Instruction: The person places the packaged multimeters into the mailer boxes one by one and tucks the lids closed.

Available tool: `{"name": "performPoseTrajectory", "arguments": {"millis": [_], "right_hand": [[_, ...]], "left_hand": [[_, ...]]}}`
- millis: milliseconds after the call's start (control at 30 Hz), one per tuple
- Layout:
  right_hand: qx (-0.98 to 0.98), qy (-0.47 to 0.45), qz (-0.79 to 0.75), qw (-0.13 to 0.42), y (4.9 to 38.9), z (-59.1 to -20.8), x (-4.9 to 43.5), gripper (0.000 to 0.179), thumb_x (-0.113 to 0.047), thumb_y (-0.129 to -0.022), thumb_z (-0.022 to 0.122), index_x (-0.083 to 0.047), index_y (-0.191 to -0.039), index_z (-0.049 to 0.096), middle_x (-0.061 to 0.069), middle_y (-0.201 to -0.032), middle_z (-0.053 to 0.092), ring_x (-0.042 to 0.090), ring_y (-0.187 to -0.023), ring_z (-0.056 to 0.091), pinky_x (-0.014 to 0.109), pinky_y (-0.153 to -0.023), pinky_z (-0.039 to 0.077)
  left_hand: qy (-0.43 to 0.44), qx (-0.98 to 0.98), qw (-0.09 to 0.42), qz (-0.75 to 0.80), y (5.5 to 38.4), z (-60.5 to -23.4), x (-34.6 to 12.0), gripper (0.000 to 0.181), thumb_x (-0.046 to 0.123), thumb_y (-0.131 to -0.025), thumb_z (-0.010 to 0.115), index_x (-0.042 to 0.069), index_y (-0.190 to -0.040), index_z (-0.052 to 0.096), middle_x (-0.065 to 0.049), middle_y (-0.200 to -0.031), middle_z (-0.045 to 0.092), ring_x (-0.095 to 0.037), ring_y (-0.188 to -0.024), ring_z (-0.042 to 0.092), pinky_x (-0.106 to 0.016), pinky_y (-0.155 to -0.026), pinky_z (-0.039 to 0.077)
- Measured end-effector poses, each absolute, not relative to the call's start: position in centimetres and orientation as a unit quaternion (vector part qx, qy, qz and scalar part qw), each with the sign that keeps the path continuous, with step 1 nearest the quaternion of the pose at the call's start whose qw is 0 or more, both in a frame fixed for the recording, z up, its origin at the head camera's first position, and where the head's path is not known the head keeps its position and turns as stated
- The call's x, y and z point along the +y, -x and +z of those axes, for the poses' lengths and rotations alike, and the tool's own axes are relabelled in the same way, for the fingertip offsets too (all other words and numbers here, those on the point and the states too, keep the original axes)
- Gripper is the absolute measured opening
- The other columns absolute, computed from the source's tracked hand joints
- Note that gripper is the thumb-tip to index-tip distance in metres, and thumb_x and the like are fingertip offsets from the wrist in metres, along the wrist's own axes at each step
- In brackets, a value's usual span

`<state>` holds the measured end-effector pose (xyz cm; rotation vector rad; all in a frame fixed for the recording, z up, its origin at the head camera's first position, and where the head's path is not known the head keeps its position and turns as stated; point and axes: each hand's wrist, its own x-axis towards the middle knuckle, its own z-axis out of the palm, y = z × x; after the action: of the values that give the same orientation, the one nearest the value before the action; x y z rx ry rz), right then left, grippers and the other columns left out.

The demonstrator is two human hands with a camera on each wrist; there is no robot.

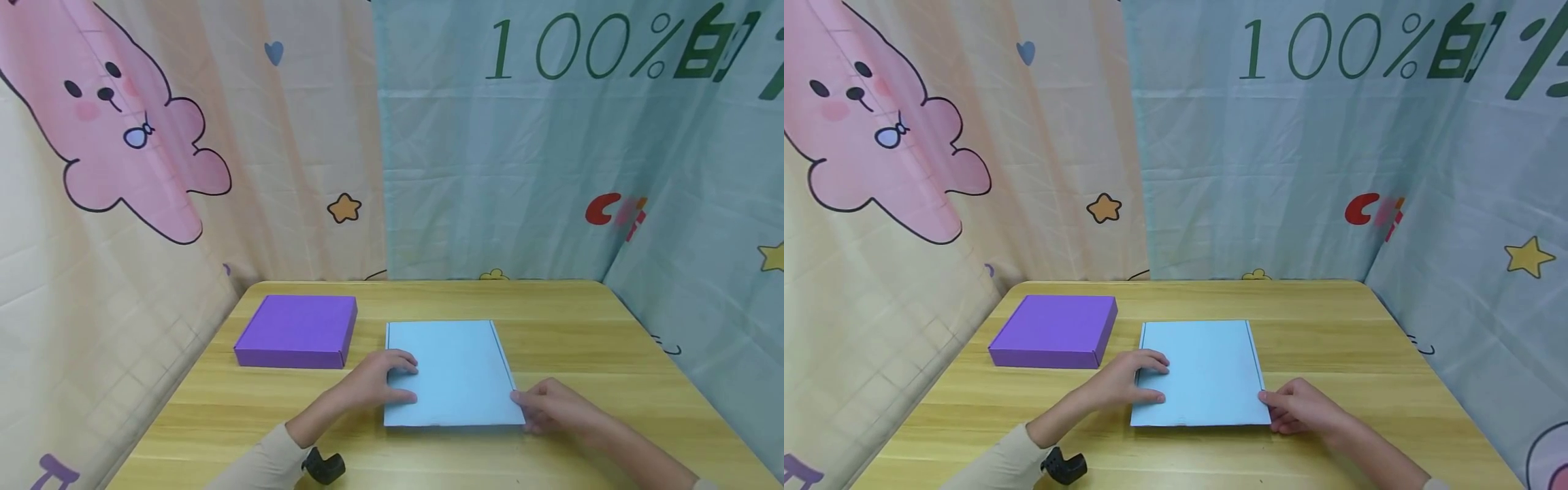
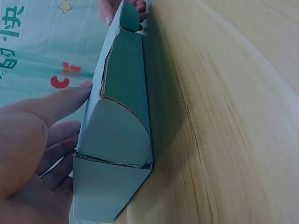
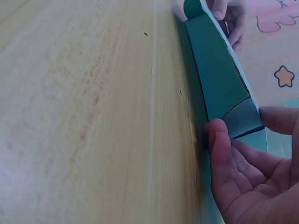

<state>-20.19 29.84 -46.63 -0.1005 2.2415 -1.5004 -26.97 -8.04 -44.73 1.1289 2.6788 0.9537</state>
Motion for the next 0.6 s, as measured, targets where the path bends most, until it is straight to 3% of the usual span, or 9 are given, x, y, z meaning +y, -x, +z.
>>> {"name": "performPoseTrajectory", "arguments": {"millis": [300,467,600], "right_hand": [[0.843,0.041,-0.497,0.202,20.6,-46.3,29.7,0.046,-0.043,-0.103,0.064,0.002,-0.1,0.076,0.006,-0.086,0.071,0.021,-0.077,0.065,0.033,-0.069,0.057],[0.881,0.053,-0.437,0.172,20.8,-46.0,29.6,0.05,-0.042,-0.101,0.067,0.005,-0.118,0.072,0.006,-0.099,0.072,0.023,-0.086,0.065,0.039,-0.074,0.058],[0.894,0.073,-0.413,0.16,20.8,-46.0,29.9,0.06,-0.039,-0.098,0.073,0.01,-0.13,0.064,0.014,-0.118,0.07,0.03,-0.105,0.067,0.05,-0.088,0.059]], "left_hand": [[-0.364,0.872,0.042,0.325,27.4,-45.1,-8.1,0.042,0.033,-0.086,0.087,0.012,-0.121,0.076,0.007,-0.133,0.064,-0.019,-0.131,0.054,-0.04,-0.112,0.044],[-0.36,0.862,0.051,0.354,27.1,-45.1,-8.8,0.041,0.027,-0.088,0.086,0.009,-0.123,0.075,0.001,-0.138,0.062,-0.025,-0.135,0.051,-0.047,-0.113,0.042],[-0.325,0.858,0.035,0.395,26.1,-45.6,-9.8,0.054,0.022,-0.088,0.085,0.004,-0.135,0.066,-0.009,-0.149,0.052,-0.036,-0.139,0.046,-0.057,-0.112,0.041]]}}
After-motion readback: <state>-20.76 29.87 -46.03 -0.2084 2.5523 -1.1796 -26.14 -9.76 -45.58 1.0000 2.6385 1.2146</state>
